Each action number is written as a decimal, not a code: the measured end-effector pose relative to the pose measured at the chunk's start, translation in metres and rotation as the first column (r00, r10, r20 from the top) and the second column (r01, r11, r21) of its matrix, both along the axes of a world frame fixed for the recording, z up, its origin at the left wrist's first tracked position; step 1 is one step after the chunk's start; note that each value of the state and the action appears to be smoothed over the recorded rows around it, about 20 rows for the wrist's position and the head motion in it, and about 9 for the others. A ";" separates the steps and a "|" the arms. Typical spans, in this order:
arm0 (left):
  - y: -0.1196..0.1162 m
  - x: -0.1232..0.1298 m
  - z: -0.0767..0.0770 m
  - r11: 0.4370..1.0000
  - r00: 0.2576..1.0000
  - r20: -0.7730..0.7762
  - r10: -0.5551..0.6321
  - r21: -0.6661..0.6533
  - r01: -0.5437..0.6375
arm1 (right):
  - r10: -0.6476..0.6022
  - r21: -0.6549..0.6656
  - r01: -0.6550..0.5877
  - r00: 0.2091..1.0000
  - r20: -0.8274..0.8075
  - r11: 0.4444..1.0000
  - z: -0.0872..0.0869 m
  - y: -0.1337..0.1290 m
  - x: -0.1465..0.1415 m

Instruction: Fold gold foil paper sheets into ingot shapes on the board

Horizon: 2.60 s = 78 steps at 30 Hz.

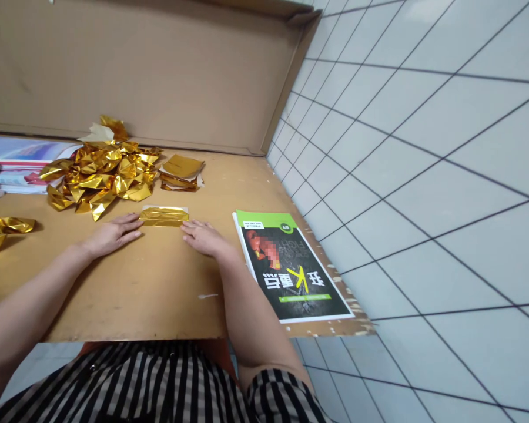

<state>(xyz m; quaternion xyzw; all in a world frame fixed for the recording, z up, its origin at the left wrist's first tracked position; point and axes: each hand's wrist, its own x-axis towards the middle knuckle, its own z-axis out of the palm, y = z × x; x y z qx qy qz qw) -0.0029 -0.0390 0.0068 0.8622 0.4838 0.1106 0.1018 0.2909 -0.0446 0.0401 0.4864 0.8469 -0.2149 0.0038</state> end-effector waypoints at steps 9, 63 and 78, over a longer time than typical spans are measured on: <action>0.030 0.025 0.015 0.990 0.967 0.212 0.139 0.005 -0.143 | -0.044 0.084 0.047 0.998 -0.039 0.995 -0.004 -0.001 -0.005; 0.037 0.020 -0.018 0.986 0.829 0.538 0.153 -0.135 -0.095 | -0.141 0.119 0.251 0.811 -0.568 0.961 -0.045 0.039 -0.001; 0.022 0.025 0.003 0.994 0.984 0.174 -0.042 0.106 0.024 | -0.030 0.079 0.084 0.849 -0.527 0.993 -0.041 0.041 0.012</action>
